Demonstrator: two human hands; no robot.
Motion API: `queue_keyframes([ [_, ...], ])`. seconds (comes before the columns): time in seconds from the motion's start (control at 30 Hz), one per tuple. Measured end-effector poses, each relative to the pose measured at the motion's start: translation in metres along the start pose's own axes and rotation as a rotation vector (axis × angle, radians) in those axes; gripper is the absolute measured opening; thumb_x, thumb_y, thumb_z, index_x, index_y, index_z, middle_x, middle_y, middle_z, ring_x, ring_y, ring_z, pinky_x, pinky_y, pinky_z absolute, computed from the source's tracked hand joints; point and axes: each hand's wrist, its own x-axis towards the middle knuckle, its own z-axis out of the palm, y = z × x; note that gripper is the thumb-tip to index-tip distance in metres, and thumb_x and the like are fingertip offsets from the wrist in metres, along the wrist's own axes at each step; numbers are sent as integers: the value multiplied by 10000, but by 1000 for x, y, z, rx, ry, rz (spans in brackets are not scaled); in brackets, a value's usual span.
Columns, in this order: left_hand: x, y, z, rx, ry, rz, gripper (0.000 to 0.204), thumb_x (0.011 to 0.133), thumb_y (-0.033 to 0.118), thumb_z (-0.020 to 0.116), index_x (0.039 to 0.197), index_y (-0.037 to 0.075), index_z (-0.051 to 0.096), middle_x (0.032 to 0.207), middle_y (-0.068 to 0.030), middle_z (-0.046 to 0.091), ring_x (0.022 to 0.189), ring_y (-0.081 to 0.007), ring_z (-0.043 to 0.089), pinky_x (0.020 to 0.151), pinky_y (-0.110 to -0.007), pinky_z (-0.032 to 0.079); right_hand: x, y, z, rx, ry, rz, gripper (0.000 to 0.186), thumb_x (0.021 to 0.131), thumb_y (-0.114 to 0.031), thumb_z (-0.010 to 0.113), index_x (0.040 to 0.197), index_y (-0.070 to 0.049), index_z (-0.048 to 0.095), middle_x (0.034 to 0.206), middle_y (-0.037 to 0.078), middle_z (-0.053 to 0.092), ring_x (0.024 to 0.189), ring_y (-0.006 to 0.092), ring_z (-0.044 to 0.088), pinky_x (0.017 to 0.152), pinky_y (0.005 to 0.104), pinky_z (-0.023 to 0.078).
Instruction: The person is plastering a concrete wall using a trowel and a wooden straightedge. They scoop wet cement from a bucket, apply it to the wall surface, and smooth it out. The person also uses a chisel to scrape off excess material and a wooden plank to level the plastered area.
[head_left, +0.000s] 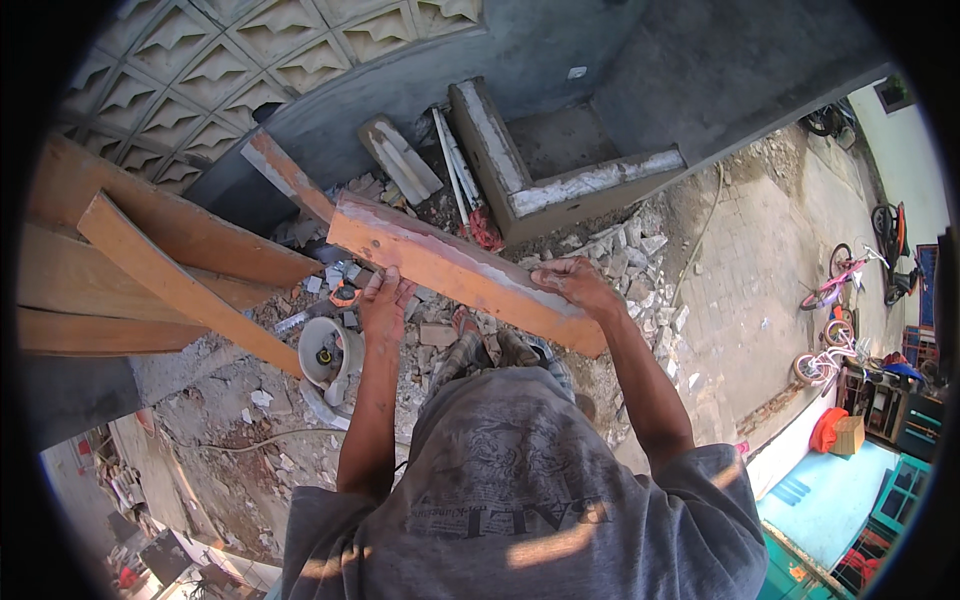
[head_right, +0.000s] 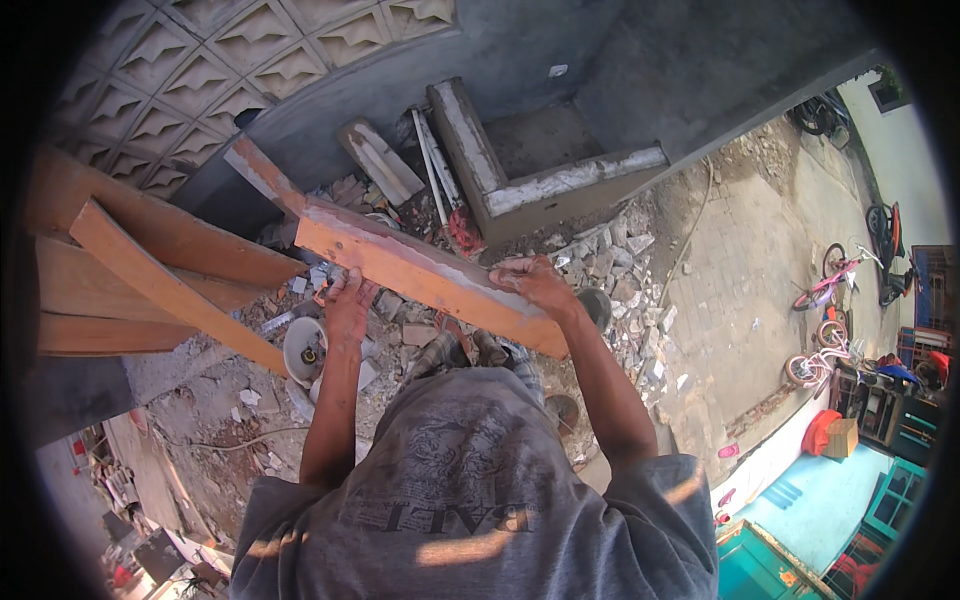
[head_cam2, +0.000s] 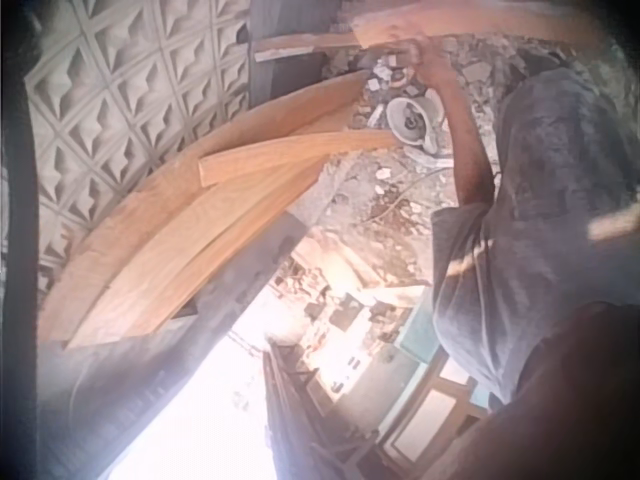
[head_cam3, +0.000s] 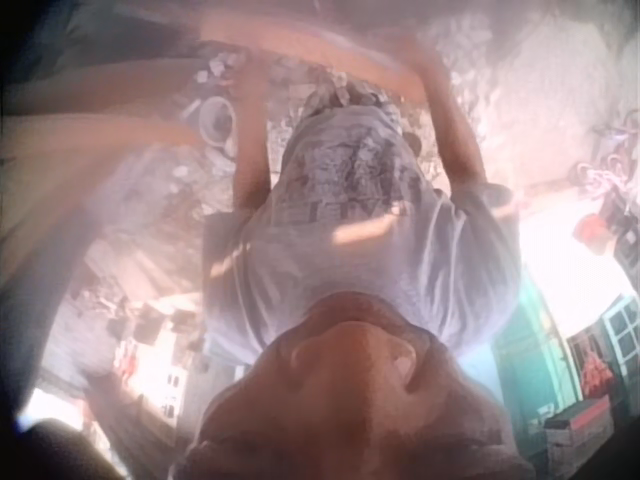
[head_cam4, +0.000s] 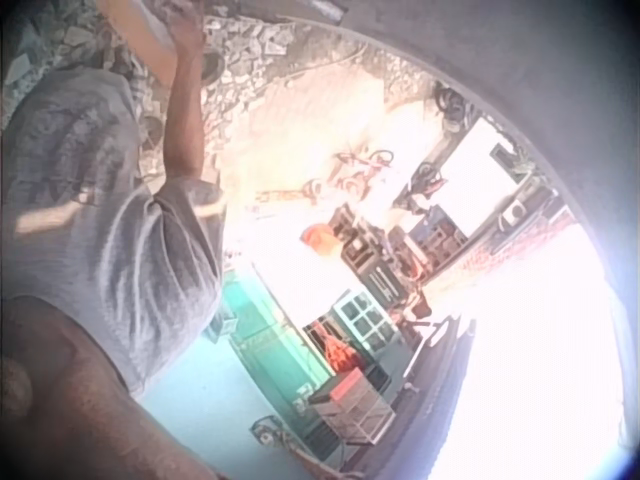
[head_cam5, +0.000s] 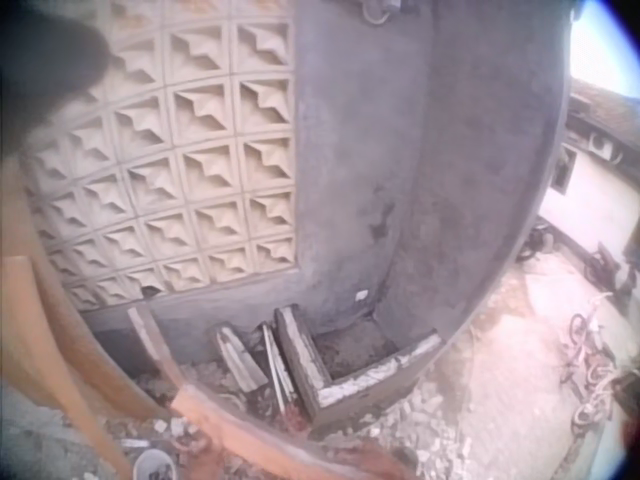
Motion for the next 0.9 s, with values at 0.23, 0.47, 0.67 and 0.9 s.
queue_keyframes([
  [0.23, -15, -26, 17, 27, 12, -72, 223, 954, 193, 728, 1103, 42, 661, 973, -56, 716, 879, -159, 708, 833, -312, 601, -8, 9, -13, -129, 50, 13, 315, 875, -318, 790, 972, -19, 773, 674, -17, 590, 621, 70, 493, 547, 295, 385],
  [0.47, -19, -33, 29, 42, -24, -37, 225, 958, 174, 719, 1111, 17, 670, 956, -59, 721, 824, -154, 714, 795, -310, 618, -6, 7, -8, -87, 16, -26, 250, 915, -239, 741, 1004, -8, 770, 743, 8, 654, 683, 87, 530, 618, 303, 430],
  [0.67, -28, -31, 51, 54, -43, 37, 221, 956, 188, 723, 1081, 10, 689, 929, -51, 716, 802, -143, 704, 786, -318, 618, 13, -9, 0, -93, 33, -143, 262, 918, -239, 734, 1036, -8, 770, 820, 27, 700, 755, 94, 575, 694, 311, 482],
  [0.9, -39, -30, 68, 100, -34, 98, 263, 947, 221, 742, 1067, -8, 695, 914, -43, 705, 757, -103, 652, 786, -290, 591, 26, -53, 18, -60, -7, -218, 307, 911, -269, 748, 1036, 12, 764, 840, 24, 698, 767, 98, 578, 700, 298, 479],
])
